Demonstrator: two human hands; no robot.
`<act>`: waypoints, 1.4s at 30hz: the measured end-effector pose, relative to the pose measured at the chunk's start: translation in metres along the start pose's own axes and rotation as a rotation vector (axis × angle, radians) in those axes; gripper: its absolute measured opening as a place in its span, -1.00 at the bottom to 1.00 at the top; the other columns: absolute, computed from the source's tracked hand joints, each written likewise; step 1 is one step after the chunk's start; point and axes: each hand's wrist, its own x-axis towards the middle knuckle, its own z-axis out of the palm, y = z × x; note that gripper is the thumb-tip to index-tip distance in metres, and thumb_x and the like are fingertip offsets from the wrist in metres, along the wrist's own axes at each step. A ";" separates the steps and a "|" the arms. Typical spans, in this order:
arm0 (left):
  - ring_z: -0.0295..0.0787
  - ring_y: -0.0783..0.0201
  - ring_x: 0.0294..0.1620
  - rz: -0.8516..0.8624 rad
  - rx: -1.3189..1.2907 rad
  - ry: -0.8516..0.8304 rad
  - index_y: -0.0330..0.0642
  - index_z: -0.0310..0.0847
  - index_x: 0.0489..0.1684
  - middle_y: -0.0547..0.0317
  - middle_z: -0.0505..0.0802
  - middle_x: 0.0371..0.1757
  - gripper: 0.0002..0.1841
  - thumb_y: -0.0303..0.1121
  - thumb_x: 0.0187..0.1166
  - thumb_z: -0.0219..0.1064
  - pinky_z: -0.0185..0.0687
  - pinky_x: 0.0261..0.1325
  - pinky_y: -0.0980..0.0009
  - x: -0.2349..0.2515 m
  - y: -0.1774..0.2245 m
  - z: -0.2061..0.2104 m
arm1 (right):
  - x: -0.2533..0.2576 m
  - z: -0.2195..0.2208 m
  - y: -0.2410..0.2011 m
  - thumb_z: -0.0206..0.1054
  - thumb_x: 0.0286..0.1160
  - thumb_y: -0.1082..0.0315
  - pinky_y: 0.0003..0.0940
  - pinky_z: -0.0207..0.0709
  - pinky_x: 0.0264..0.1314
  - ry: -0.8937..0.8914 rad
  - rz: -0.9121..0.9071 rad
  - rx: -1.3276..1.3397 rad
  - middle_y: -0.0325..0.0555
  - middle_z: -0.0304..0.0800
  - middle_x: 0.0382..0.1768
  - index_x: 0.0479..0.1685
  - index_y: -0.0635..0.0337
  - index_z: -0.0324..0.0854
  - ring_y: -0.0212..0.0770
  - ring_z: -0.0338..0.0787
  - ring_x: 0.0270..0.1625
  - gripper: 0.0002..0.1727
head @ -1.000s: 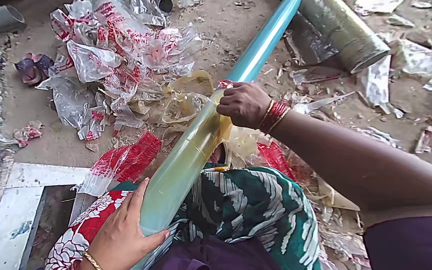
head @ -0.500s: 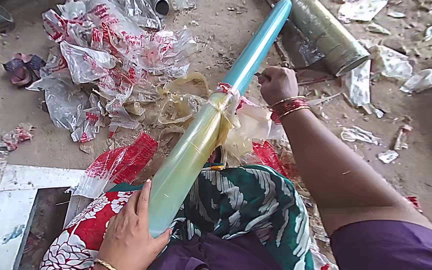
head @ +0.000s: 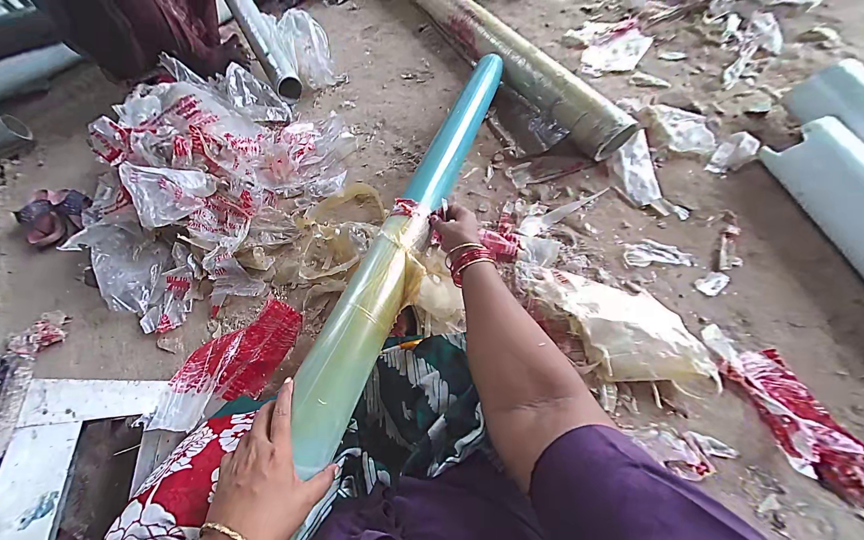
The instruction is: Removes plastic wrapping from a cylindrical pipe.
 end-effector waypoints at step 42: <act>0.56 0.10 0.58 -0.215 -0.510 -0.331 -0.12 -0.07 0.92 -0.15 0.52 0.67 0.47 -0.01 -0.34 0.77 0.47 0.59 0.14 0.031 -0.044 -0.026 | 0.026 -0.015 -0.030 0.40 0.46 0.56 0.13 0.46 0.45 -0.385 -0.341 -0.418 0.27 0.79 0.12 -0.01 0.42 0.75 0.13 0.73 0.27 -0.81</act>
